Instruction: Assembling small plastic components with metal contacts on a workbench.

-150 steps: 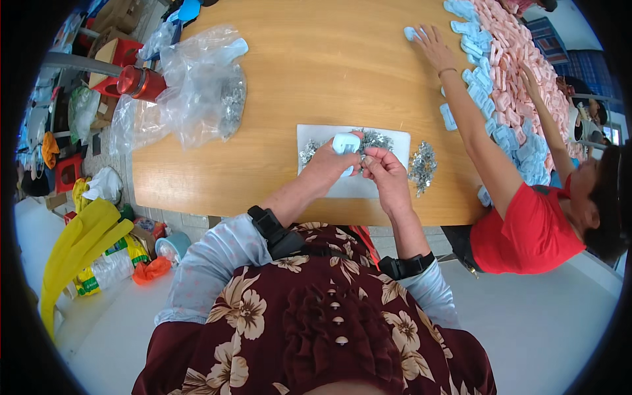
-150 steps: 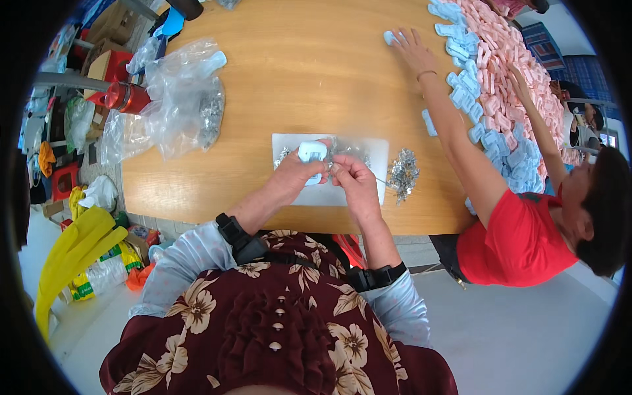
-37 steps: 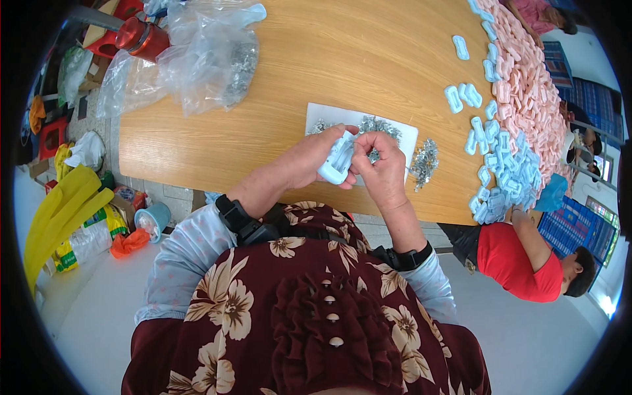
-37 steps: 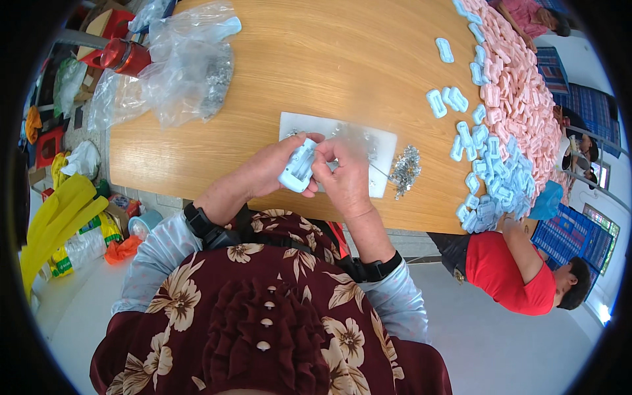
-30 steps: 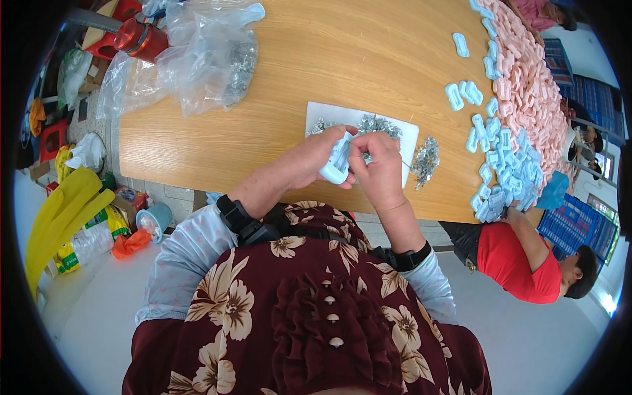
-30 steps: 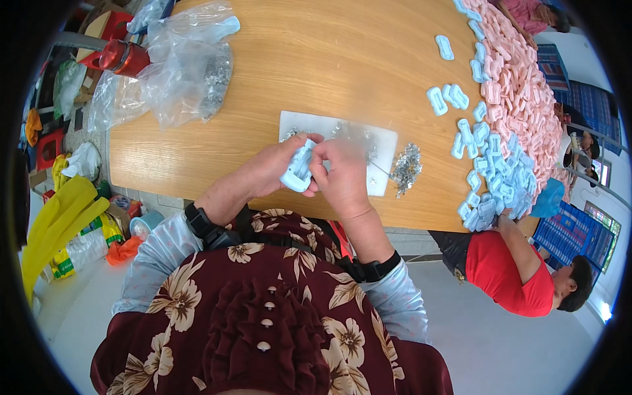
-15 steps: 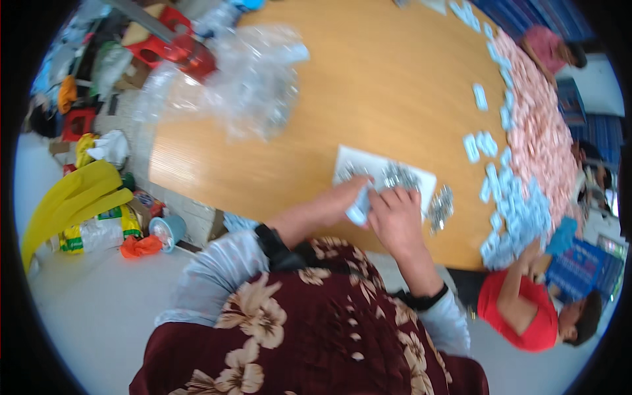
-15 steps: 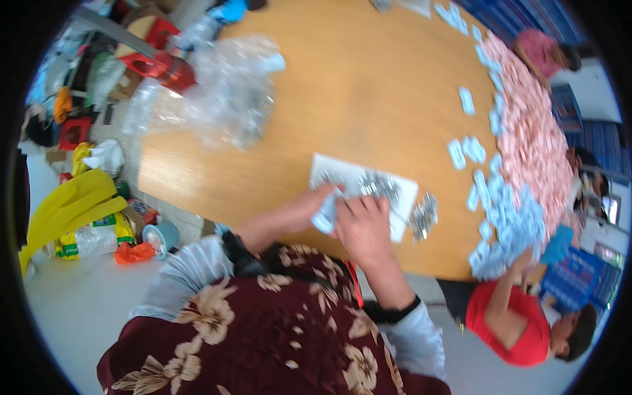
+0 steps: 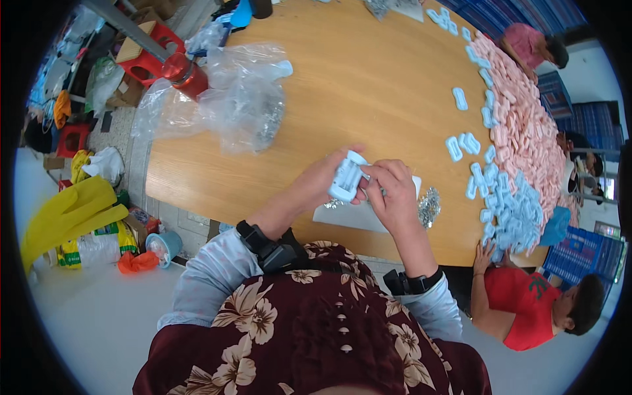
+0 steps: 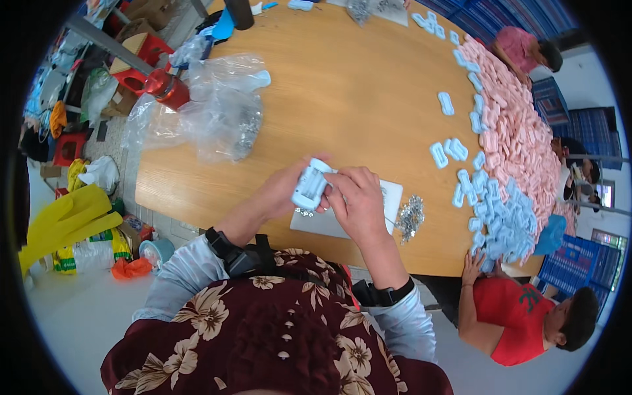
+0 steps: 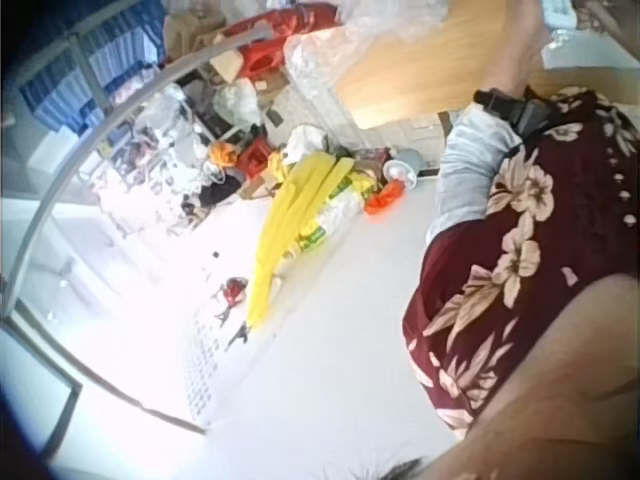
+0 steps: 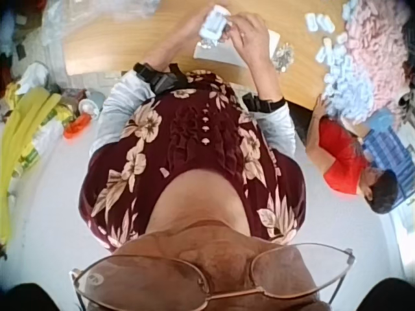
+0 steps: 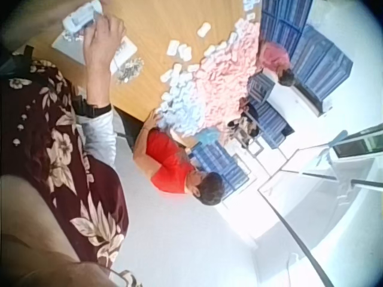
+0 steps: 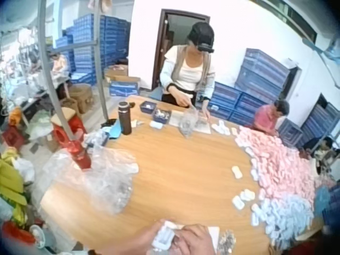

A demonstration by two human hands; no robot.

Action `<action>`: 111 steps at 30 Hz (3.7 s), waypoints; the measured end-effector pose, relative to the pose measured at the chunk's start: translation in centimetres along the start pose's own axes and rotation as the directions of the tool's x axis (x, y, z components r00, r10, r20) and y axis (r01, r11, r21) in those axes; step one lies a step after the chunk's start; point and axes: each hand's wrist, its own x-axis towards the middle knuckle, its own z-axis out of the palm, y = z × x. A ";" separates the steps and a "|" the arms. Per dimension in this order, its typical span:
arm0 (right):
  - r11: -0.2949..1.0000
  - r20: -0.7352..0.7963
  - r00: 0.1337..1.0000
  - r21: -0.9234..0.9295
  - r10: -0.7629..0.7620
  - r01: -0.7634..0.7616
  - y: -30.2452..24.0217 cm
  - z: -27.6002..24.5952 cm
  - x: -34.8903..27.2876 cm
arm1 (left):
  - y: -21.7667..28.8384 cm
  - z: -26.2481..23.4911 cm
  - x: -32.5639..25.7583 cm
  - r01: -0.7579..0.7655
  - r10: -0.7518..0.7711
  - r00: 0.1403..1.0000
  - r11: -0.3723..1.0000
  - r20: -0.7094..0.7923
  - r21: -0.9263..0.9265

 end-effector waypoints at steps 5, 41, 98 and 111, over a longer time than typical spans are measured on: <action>0.722 0.150 0.852 0.469 0.502 -0.508 -0.3 0.0 -0.4 | -0.1 0.6 -0.1 0.007 -0.007 0.999 1.000 0.054 0.004; 0.362 0.317 0.653 0.630 0.688 -0.687 0.9 1.0 -4.5 | -3.0 1.3 0.4 -0.163 0.363 0.931 0.473 -0.023 0.866; 0.214 0.471 0.544 0.586 0.694 -0.781 1.7 2.8 -7.2 | 25.4 -23.6 13.3 0.571 0.833 0.553 -0.352 -0.030 0.742; 0.362 0.391 0.641 0.581 0.661 -0.729 2.6 5.0 -8.9 | -4.5 1.7 42.1 -0.480 0.032 0.551 -0.805 0.834 0.348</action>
